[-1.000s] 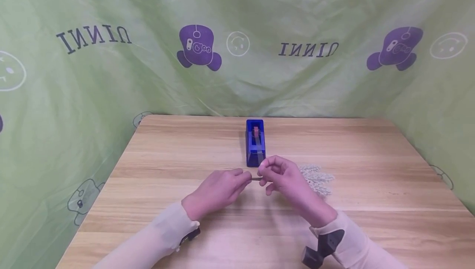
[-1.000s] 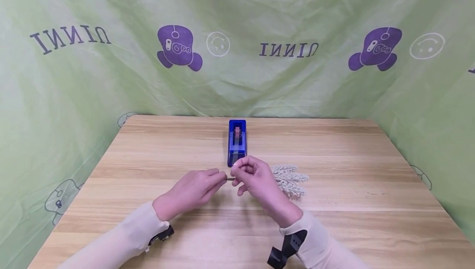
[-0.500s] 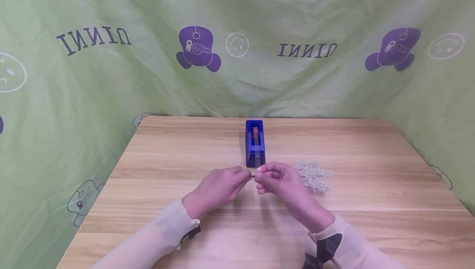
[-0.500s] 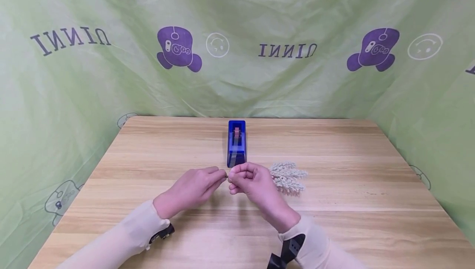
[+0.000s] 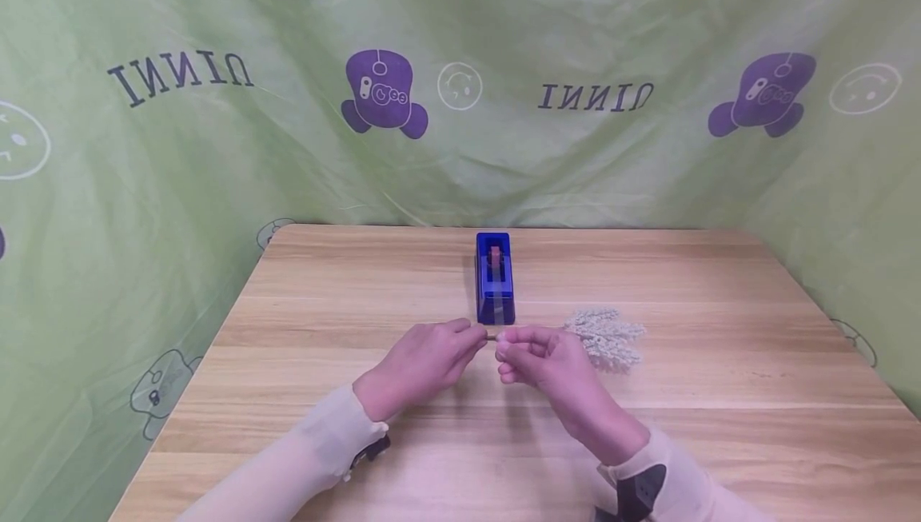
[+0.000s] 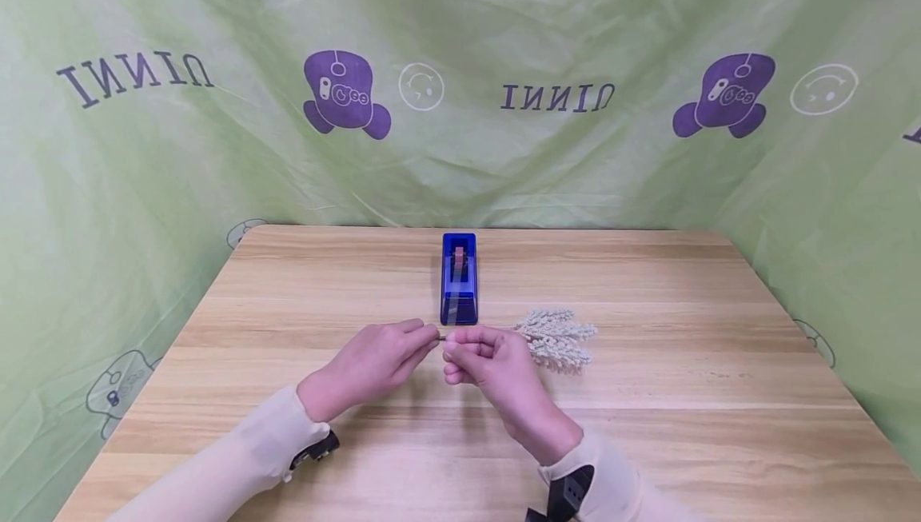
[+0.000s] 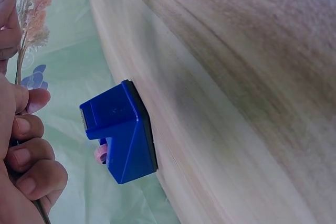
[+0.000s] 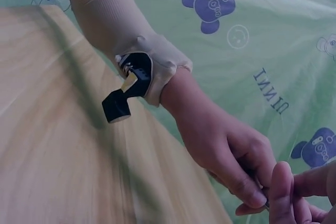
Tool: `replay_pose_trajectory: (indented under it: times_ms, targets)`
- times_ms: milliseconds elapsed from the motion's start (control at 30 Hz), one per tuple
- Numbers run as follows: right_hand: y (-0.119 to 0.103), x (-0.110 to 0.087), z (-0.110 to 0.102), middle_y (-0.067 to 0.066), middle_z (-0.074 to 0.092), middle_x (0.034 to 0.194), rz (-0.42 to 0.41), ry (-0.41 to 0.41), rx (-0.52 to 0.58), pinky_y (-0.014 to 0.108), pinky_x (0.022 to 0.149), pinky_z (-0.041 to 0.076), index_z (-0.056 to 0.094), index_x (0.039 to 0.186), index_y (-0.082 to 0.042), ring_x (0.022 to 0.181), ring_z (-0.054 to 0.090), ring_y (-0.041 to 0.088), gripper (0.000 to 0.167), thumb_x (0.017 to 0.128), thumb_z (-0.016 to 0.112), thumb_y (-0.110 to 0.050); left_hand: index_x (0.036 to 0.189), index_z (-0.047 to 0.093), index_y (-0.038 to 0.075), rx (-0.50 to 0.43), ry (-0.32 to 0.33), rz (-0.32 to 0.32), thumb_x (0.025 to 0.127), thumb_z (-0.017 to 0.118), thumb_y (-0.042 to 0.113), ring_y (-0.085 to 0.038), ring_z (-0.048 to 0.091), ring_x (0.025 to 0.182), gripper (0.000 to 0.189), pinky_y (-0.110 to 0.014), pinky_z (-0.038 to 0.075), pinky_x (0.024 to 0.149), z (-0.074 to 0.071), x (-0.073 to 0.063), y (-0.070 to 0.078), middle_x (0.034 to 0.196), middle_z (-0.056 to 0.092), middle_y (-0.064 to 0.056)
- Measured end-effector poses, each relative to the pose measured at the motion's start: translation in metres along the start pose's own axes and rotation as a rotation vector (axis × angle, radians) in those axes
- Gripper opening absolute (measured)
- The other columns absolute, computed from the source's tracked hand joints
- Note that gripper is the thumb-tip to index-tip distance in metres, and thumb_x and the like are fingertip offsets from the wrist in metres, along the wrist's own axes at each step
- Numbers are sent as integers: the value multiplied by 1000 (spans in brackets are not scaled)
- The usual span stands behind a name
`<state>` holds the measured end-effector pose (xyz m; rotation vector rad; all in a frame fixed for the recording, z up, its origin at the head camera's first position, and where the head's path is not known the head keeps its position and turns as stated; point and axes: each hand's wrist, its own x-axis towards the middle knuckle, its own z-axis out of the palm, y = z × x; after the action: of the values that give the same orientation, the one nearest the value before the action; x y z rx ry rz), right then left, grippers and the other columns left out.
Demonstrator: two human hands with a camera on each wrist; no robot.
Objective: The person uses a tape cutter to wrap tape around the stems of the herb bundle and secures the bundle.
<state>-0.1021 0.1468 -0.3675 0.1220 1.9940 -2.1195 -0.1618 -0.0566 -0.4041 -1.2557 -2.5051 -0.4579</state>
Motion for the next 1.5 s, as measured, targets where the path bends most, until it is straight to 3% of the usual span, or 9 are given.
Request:
replay_pose_trajectory:
  times_ms: [333, 600, 800, 1067, 1500]
  targets:
    - [3, 0, 1, 1, 77, 88, 58, 6, 55, 23, 79, 63, 61, 125, 18, 77, 72, 7, 31, 99, 65, 1, 95, 62, 16, 16, 6, -4, 106, 60, 19, -2, 40, 56, 12, -15, 35, 49, 0, 0, -1, 72, 53, 7]
    - [5, -1, -2, -4, 76, 86, 68, -48, 85, 21, 80, 62, 60, 126, 18, 77, 71, 4, 32, 100, 64, 0, 94, 62, 17, 14, 9, 0, 106, 61, 19, -1, 39, 56, 12, -14, 34, 49, 1, 0, -2, 72, 54, 8]
    - [6, -3, -2, -3, 74, 92, 92, -55, 107, 20, 82, 61, 63, 124, 13, 80, 69, 5, 28, 101, 65, -3, 93, 61, 17, 15, 15, 6, 106, 61, 19, -2, 40, 56, 13, -15, 35, 49, 0, 1, -1, 72, 54, 7]
    - [7, -5, -2, -3, 70, 90, 131, -43, 172, 19, 80, 60, 72, 106, -2, 80, 66, 6, 11, 101, 67, -10, 95, 63, 16, 14, 20, 11, 106, 62, 20, -3, 42, 55, 12, -16, 38, 49, -2, 1, 1, 74, 57, 7]
    - [12, -7, -1, -4, 72, 86, 135, -36, 214, 19, 79, 60, 74, 102, -5, 77, 67, 5, 9, 101, 66, -9, 94, 62, 15, -2, 34, 22, 105, 62, 19, -3, 42, 54, 12, -16, 36, 48, -3, 1, 4, 73, 57, 6]
